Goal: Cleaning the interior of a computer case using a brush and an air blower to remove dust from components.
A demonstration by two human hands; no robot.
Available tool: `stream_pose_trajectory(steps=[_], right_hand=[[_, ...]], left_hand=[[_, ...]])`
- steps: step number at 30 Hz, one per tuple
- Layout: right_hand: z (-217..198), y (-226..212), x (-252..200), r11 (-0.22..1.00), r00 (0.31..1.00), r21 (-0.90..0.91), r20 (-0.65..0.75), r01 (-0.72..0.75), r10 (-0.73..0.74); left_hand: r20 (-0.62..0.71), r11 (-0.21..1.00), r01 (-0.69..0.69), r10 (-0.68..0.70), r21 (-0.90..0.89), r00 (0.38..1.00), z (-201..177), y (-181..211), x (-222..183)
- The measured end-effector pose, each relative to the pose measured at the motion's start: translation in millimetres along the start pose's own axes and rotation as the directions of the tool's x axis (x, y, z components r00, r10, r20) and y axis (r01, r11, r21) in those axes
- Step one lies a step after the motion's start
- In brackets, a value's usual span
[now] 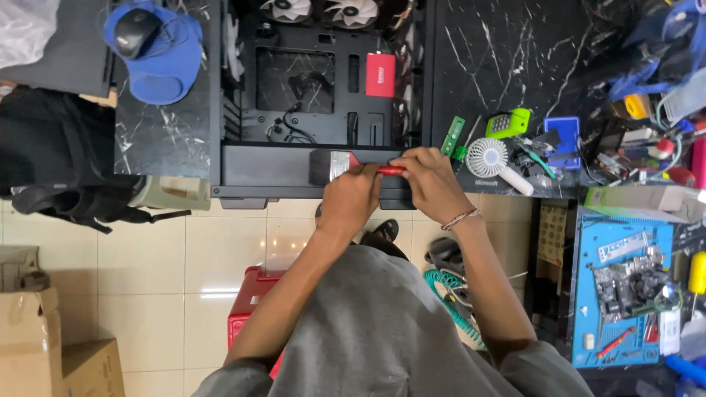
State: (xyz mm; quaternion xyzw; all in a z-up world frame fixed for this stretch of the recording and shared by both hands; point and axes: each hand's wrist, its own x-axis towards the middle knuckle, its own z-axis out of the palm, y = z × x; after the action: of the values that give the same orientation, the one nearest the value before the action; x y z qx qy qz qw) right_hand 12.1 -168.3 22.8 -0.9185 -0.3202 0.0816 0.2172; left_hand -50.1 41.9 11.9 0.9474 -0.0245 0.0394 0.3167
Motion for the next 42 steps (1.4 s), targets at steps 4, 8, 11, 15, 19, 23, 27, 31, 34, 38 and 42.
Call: stream_pose_trajectory(steps=[4, 8, 11, 15, 19, 23, 27, 31, 34, 38, 42], right_hand=[[-18, -23, -5, 0.983, 0.983, 0.181, -0.182, 0.007, 0.027], [-17, -23, -32, 0.895, 0.911, 0.444, -0.351, -0.041, 0.216], [-14, -24, -61, 0.788, 0.829, 0.609, -0.395, -0.085, 0.395], [-6, -17, -107, 0.542, 0.667, 0.84, -0.409, 0.01, 0.622], [5, -4, -169, 0.466, 0.555, 0.883, -0.412, 0.048, 0.723], [23, 16, -236, 0.407, 0.515, 0.912, -0.377, 0.06, 0.77], [24, 36, -301, 0.359, 0.545, 0.933, -0.294, -0.013, 0.785], [44, 77, -373, 0.258, 0.613, 0.96, -0.142, -0.106, 0.778], [57, 111, -412, 0.198, 0.61, 0.935, 0.024, -0.293, 0.792], [108, 153, -460, 0.044, 0.459, 0.887, 0.196, -0.46, 0.867], [156, 193, -488, -0.1, 0.297, 0.803, 0.328, -0.587, 0.897]], left_hand=[[0.025, 0.997, -0.065, 0.064, 0.034, 0.998, -7, 2, 11], [-0.01, 0.951, -0.199, 0.203, -0.234, 0.979, -13, 22, 28], [0.05, 0.859, -0.243, 0.296, -0.451, 0.954, -19, 52, 36], [0.095, 0.717, -0.278, 0.431, -0.639, 0.897, 5, 88, 36], [0.19, 0.675, -0.276, 0.53, -0.684, 0.826, 30, 129, 25], [0.303, 0.693, -0.244, 0.567, -0.678, 0.766, 73, 166, 2], [0.436, 0.75, -0.148, 0.52, -0.645, 0.735, 131, 201, -32], [0.452, 0.769, -0.022, 0.398, -0.638, 0.798, 203, 229, -79], [0.528, 0.748, 0.17, 0.27, -0.642, 0.805, 267, 235, -110], [0.525, 0.757, 0.255, 0.134, -0.602, 0.84, 352, 212, -151], [0.556, 0.801, 0.319, 0.021, -0.506, 0.831, 418, 189, -172]])
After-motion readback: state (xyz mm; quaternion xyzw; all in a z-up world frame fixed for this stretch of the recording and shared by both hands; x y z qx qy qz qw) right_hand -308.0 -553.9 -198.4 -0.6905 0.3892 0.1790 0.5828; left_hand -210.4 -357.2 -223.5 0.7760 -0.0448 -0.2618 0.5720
